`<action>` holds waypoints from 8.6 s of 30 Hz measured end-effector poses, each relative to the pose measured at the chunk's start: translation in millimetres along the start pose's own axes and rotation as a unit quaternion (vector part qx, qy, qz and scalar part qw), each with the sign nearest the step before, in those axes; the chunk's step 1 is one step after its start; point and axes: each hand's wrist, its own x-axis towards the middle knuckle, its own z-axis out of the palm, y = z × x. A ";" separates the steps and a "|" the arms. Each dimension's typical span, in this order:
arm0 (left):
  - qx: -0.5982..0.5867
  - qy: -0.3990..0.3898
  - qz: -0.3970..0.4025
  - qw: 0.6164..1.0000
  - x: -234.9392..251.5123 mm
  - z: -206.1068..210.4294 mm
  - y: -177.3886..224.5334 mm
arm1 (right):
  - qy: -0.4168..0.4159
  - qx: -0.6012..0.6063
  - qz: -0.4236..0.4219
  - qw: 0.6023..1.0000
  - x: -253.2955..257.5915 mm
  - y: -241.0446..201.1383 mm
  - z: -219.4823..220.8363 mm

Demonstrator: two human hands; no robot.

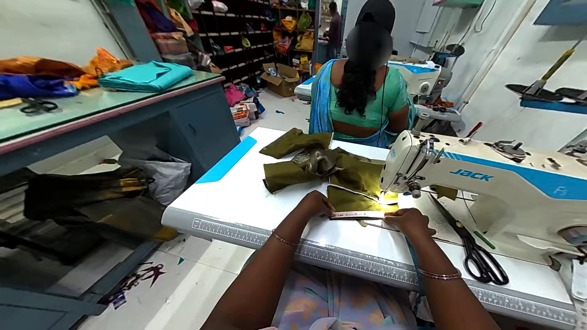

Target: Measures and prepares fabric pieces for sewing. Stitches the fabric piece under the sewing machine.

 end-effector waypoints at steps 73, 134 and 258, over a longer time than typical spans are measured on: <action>0.275 -0.067 -0.118 0.952 27.2 -9.1 47.1 | -0.010 0.044 0.028 0.999 4.2 7.1 0.2; 0.130 0.035 0.364 0.922 48.8 81.6 39.1 | 0.329 0.044 -0.025 0.943 -53.1 100.2 -74.4; 0.243 -0.010 0.435 0.867 48.7 73.3 16.5 | 0.114 -0.052 -0.424 0.897 34.6 52.2 28.5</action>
